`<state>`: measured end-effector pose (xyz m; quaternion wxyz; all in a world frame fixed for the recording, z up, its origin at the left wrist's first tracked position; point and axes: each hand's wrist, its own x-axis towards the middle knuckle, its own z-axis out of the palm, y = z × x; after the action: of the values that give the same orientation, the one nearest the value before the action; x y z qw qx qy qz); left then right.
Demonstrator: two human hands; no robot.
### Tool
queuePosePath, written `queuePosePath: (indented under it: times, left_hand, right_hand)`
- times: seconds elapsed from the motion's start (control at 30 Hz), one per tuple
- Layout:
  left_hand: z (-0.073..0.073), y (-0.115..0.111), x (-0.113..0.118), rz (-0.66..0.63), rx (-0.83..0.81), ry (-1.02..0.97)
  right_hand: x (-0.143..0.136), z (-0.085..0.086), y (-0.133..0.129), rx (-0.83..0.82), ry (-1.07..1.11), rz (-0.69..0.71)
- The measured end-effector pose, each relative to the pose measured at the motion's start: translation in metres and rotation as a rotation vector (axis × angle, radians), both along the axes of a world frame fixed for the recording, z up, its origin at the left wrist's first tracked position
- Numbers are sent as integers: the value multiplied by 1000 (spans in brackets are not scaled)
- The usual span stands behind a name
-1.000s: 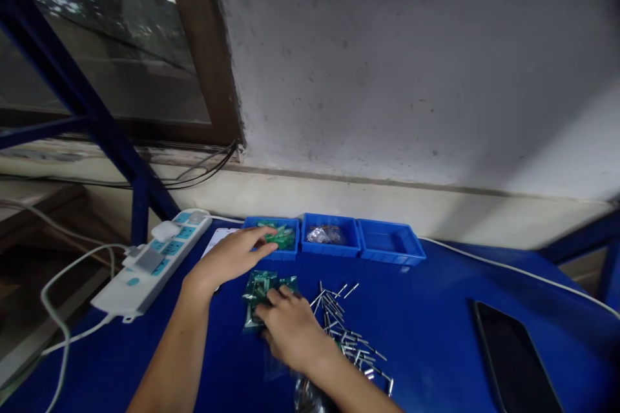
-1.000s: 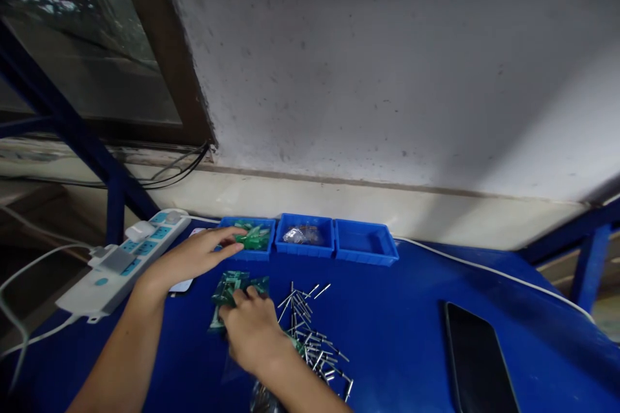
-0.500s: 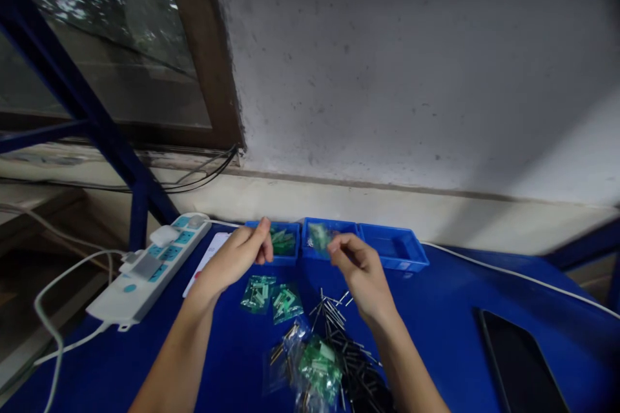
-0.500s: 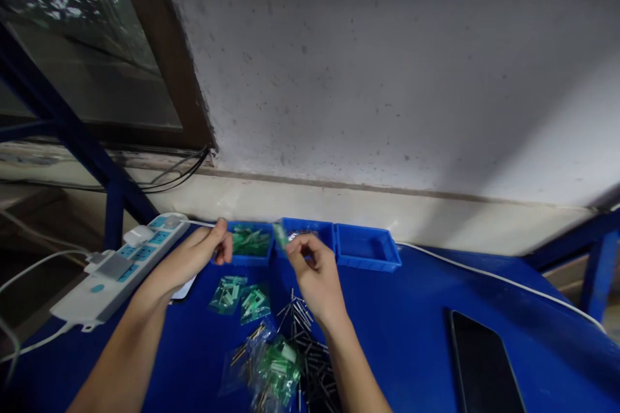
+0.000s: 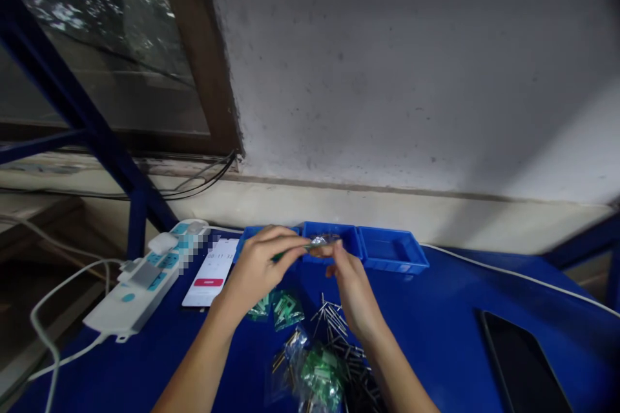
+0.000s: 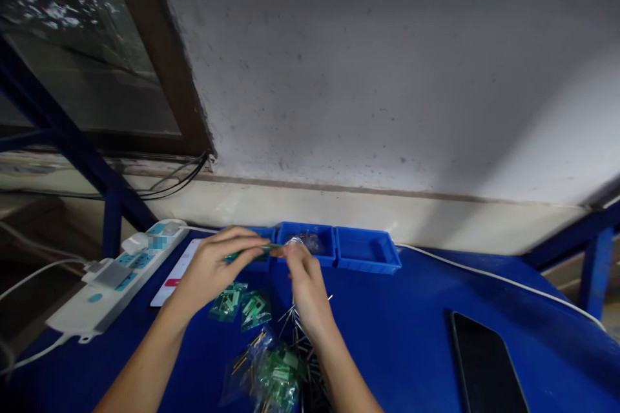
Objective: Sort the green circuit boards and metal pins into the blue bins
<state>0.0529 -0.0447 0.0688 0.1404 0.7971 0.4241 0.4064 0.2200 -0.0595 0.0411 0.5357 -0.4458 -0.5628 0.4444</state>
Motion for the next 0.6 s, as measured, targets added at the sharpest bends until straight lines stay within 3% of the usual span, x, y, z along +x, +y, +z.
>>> queuePosePath:
  times: [0.07, 0.17, 0.23, 0.33, 0.43, 0.5, 0.6]
  left_hand:
    - [0, -2, 3, -111, 98, 63]
    - [2, -4, 6, -156, 119, 77]
    - [3, -4, 5, -134, 30, 5]
    - [4, -3, 1, -33, -219, -267]
    - [5, -2, -2, 21, -491, -505]
    - [6, -3, -3, -17, -583, -518]
    - [7, -5, -4, -47, -553, -411]
  right_hand:
    - [3, 0, 3, -153, 163, 30]
    - [6, 1, 4, -153, 171, -25]
    - [8, 2, 3, -12, 64, -114]
    - [11, 4, -1, 345, -189, -210]
    - [13, 4, -7, 634, -402, -167]
    - [12, 2, -10, 719, -488, -94]
    - [7, -1, -12, 719, -559, -29]
